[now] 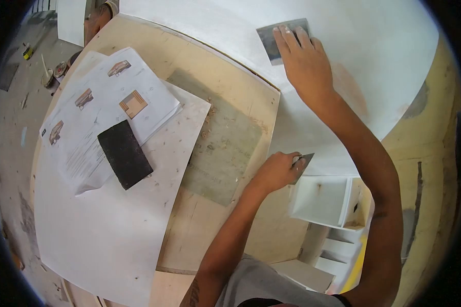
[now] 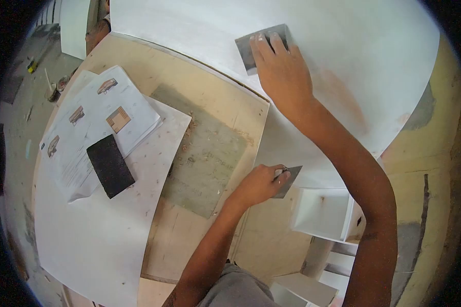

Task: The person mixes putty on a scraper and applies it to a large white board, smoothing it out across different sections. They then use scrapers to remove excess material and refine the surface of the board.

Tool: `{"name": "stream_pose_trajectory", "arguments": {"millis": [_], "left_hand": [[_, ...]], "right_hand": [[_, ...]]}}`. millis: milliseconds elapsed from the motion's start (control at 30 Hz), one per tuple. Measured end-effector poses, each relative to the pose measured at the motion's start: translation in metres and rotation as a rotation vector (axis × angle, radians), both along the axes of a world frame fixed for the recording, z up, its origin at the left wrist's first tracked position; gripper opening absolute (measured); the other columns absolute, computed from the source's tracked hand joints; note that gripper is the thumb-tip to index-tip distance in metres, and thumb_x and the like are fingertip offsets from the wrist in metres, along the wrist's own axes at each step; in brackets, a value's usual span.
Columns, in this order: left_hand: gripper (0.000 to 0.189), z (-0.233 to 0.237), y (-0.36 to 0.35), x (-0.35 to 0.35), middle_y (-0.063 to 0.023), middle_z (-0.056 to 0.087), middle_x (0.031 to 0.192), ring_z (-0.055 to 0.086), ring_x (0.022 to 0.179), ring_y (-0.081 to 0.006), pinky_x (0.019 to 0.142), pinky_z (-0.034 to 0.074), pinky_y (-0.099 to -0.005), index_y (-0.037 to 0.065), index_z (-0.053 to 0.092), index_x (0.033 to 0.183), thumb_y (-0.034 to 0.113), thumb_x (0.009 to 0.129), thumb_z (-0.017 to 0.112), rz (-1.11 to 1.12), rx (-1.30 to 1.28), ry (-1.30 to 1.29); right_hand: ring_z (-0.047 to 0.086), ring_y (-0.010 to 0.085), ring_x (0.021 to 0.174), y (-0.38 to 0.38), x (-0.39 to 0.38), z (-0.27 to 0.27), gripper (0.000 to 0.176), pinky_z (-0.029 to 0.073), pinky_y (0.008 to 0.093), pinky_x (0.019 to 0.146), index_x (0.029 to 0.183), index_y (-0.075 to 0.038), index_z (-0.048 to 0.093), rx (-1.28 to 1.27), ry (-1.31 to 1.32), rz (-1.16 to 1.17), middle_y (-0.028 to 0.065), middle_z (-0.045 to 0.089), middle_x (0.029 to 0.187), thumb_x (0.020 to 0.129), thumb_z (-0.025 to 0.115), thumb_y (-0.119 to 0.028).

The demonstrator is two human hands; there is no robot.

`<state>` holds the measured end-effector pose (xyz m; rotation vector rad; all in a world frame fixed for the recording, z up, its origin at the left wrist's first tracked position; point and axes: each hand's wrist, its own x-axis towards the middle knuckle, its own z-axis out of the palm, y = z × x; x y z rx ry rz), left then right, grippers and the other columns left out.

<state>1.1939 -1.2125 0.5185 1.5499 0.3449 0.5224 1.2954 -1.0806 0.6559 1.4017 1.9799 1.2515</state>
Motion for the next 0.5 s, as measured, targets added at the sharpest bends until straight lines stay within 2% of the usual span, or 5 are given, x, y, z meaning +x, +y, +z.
{"name": "stream_pose_trajectory", "arguments": {"millis": [167,300,367,400,500], "left_hand": [[0.042,0.000,0.009,-0.005,-0.0236,0.063,0.071,0.061,0.066,-0.0396,0.068,0.049,-0.0437,-0.003,0.066,0.096,0.037,0.094,0.053,0.380,-0.421,-0.138],[0.048,0.000,0.039,-0.042,-0.0180,0.065,0.091,0.059,0.084,-0.0263,0.083,0.046,-0.0316,-0.005,0.061,0.104,0.042,0.093,0.058,0.516,-0.760,0.013],[0.045,-0.016,0.037,-0.031,-0.0153,0.064,0.094,0.060,0.088,-0.0247,0.083,0.046,-0.0321,-0.003,0.060,0.107,0.039,0.092,0.058,0.686,-0.891,-0.204],[0.042,-0.027,0.037,-0.025,-0.0126,0.064,0.097,0.061,0.093,-0.0230,0.083,0.047,-0.0325,0.000,0.058,0.111,0.037,0.092,0.059,0.858,-1.025,-0.428],[0.038,-0.008,0.052,-0.047,-0.0083,0.064,0.101,0.063,0.090,-0.0237,0.076,0.050,-0.0364,0.005,0.056,0.115,0.032,0.090,0.060,0.544,-1.346,-0.880]], "right_hand": [[0.052,0.0213,0.110,0.005,0.025,-0.011,0.046,0.044,0.0348,0.081,0.129,-0.004,0.055,0.027,-0.077,0.023,0.0063,0.058,0.123,0.083,0.055,-0.010],[0.052,0.0225,0.103,-0.007,0.017,-0.014,0.035,0.043,0.0369,0.078,0.115,-0.005,0.061,0.041,-0.105,0.016,0.0063,0.057,0.113,0.081,0.058,-0.013],[0.053,0.0236,0.101,-0.019,-0.012,0.002,0.035,0.041,0.0367,0.076,0.114,-0.007,0.061,-0.286,-0.157,-0.477,0.0081,0.057,0.114,0.080,0.060,-0.016],[0.053,0.0236,0.101,-0.027,-0.019,0.008,0.035,0.041,0.0367,0.076,0.114,-0.007,0.061,-0.277,-0.161,-0.478,0.0081,0.057,0.114,0.080,0.060,-0.016],[0.053,0.0284,0.108,-0.059,-0.032,0.018,0.041,0.043,0.0410,0.086,0.118,-0.005,0.060,-0.301,0.598,-0.068,0.0115,0.056,0.117,0.078,0.056,-0.003]]}}
